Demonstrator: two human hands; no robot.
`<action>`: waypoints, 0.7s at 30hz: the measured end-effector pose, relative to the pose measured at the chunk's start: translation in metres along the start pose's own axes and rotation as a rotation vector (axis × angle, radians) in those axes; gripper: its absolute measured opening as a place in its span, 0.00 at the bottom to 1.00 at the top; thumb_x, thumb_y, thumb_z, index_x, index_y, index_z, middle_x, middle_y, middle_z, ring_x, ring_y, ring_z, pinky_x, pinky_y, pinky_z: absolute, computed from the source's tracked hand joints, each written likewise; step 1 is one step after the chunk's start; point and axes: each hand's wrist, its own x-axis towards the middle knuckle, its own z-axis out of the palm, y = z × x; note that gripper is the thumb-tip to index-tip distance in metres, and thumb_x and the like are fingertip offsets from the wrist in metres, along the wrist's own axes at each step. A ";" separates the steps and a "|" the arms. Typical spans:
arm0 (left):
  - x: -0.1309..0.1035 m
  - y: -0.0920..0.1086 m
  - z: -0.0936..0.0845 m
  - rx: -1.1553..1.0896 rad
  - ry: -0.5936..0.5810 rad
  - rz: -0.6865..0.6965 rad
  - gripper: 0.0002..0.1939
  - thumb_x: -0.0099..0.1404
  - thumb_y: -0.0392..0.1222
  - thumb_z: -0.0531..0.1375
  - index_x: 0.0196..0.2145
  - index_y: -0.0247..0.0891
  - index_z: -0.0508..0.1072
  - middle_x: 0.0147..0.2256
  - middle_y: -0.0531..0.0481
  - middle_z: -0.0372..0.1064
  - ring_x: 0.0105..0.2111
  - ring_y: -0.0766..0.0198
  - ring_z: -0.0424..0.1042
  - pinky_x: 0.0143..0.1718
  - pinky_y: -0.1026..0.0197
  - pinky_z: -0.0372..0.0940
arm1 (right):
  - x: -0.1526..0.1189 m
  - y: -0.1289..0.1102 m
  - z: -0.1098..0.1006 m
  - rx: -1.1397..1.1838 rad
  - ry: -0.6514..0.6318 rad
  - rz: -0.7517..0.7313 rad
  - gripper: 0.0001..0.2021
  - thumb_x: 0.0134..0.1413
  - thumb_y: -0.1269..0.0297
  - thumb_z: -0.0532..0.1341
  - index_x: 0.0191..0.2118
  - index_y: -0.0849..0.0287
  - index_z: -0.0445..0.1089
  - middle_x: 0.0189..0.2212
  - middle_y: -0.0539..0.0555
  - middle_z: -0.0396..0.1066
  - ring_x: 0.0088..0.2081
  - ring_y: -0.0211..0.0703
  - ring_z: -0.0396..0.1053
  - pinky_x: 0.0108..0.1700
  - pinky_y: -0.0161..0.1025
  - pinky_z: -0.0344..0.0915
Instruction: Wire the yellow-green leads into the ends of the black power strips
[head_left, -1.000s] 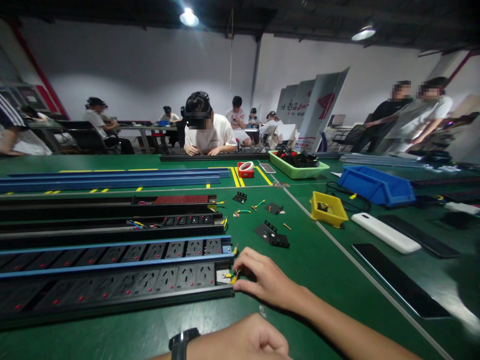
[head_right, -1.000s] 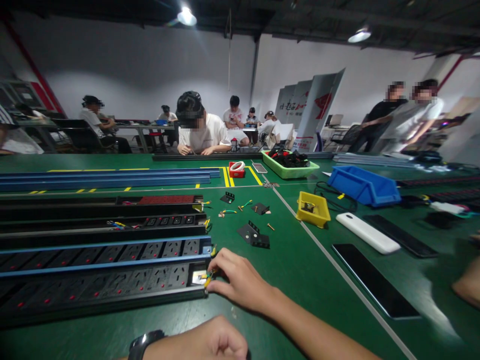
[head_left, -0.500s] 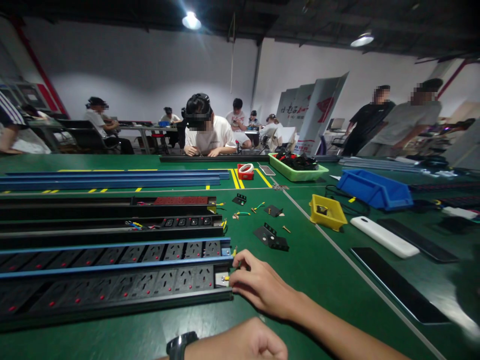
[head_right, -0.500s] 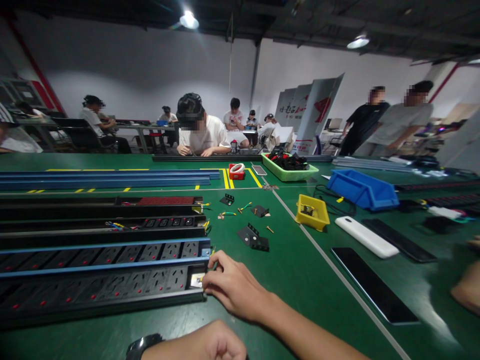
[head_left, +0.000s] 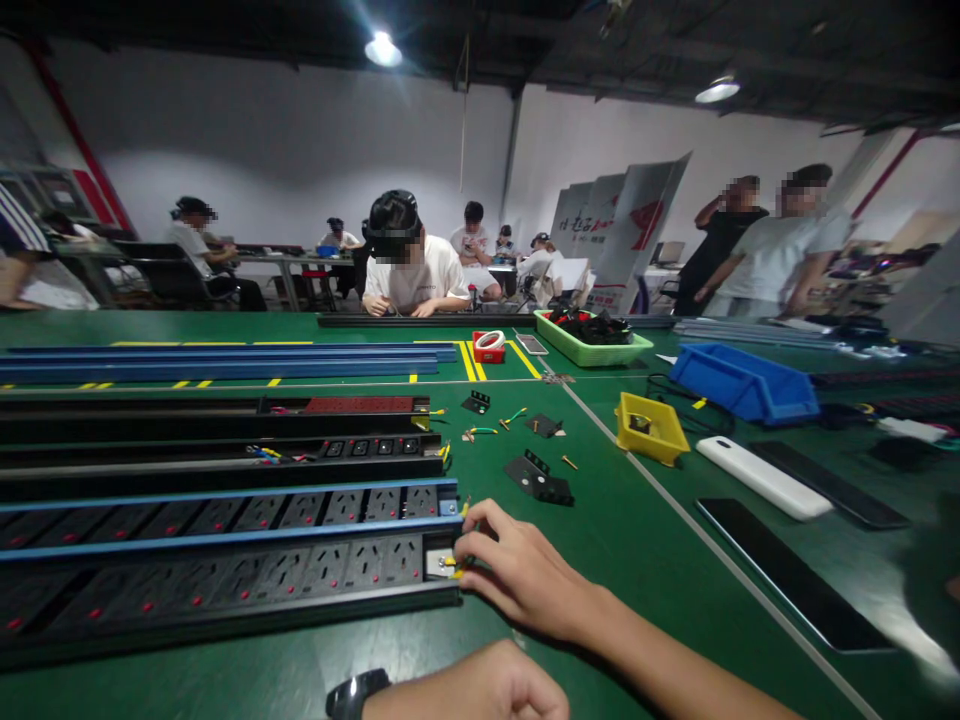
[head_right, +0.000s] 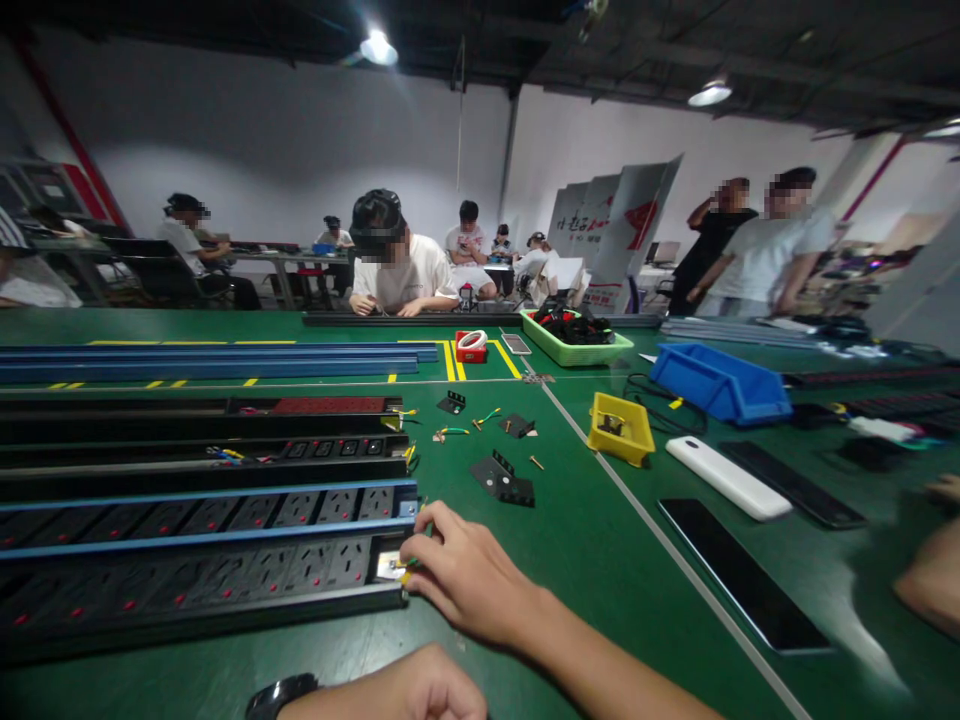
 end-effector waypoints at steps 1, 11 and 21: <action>0.000 0.000 0.000 -0.004 -0.003 0.000 0.39 0.50 0.81 0.62 0.20 0.38 0.61 0.18 0.61 0.49 0.21 0.74 0.46 0.25 0.61 0.39 | 0.000 0.000 -0.003 0.033 -0.007 0.019 0.09 0.67 0.61 0.63 0.50 0.53 0.68 0.49 0.56 0.67 0.44 0.45 0.68 0.43 0.38 0.63; 0.001 -0.001 -0.001 -0.029 0.002 -0.005 0.39 0.48 0.80 0.65 0.21 0.37 0.63 0.17 0.61 0.51 0.20 0.74 0.48 0.23 0.62 0.40 | -0.002 0.019 -0.008 0.128 -0.055 0.150 0.11 0.62 0.73 0.61 0.49 0.53 0.69 0.41 0.51 0.71 0.41 0.43 0.70 0.42 0.37 0.62; 0.000 0.005 0.000 -0.027 -0.014 0.002 0.38 0.48 0.79 0.66 0.20 0.38 0.62 0.17 0.61 0.48 0.20 0.74 0.46 0.22 0.61 0.39 | 0.001 0.022 0.003 0.262 0.015 0.089 0.06 0.67 0.73 0.59 0.44 0.55 0.68 0.40 0.52 0.73 0.41 0.43 0.71 0.44 0.37 0.63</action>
